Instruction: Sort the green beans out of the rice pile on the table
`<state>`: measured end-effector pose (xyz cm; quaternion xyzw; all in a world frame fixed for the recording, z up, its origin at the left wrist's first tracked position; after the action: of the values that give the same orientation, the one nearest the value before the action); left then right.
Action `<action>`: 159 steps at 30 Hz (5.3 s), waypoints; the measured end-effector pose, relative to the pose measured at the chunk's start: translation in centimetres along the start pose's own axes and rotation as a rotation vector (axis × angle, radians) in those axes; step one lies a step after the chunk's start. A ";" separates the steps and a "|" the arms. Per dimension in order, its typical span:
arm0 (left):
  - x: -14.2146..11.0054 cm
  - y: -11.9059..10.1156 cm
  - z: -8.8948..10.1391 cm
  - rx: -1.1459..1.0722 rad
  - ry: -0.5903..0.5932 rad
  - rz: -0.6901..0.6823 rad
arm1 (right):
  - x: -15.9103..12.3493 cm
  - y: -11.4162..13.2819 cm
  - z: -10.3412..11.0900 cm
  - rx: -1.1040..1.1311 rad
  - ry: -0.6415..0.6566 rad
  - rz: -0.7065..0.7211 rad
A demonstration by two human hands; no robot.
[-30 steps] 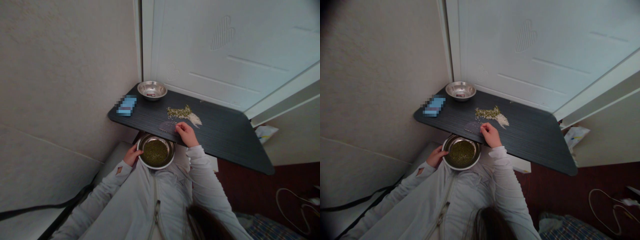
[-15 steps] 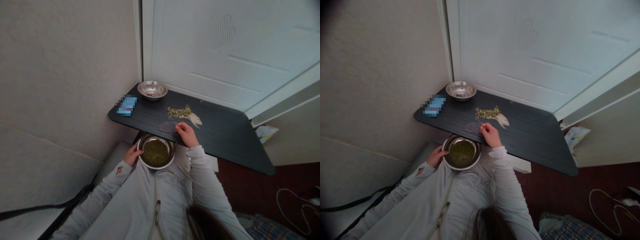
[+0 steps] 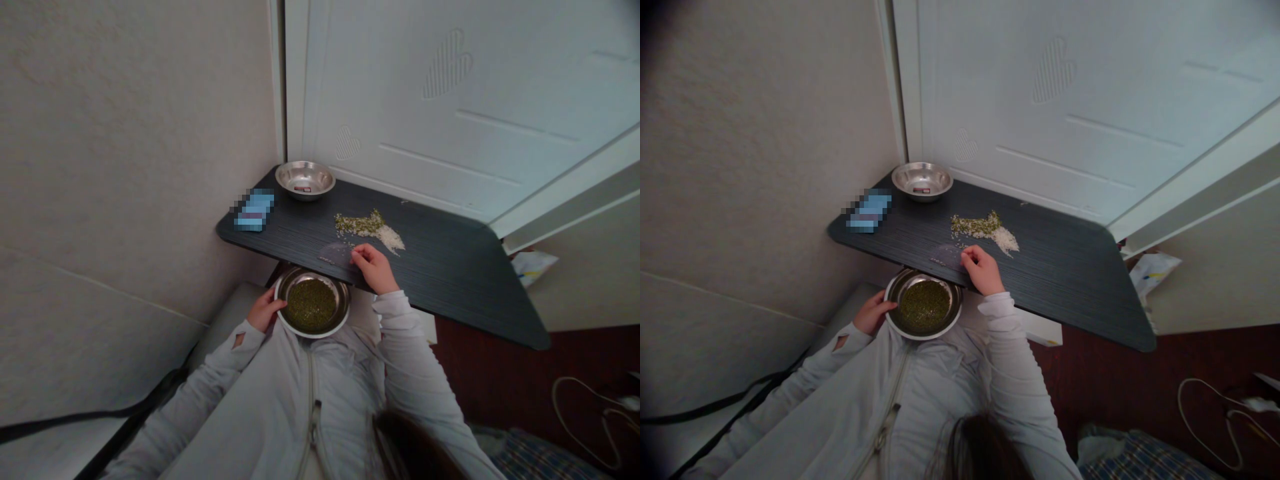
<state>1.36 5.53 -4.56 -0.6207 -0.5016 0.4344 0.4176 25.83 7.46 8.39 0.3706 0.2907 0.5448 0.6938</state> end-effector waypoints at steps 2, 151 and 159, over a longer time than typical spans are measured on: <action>0.0 -0.1 -0.1 0.003 -0.001 0.000 | 0.0 0.1 -0.1 -0.002 0.009 0.005; -0.1 -0.3 -0.7 -0.059 0.022 -0.003 | -0.6 0.7 -0.4 -0.081 0.026 0.018; -0.1 -0.1 -0.5 -0.033 0.010 0.007 | -0.6 0.8 -0.4 -0.062 0.032 0.012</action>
<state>1.77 5.40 -4.29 -0.6315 -0.5045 0.4245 0.4080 24.95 7.02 8.80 0.3420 0.2825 0.5633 0.6971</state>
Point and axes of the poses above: each hand's wrist, its own x-axis towards the middle knuckle, its own z-axis out of the back of the hand, y = z × x, the point moved 8 cm from there along x, towards the middle knuckle, and after that the axes turned 14 degrees about -z, right-handed, at the moved point
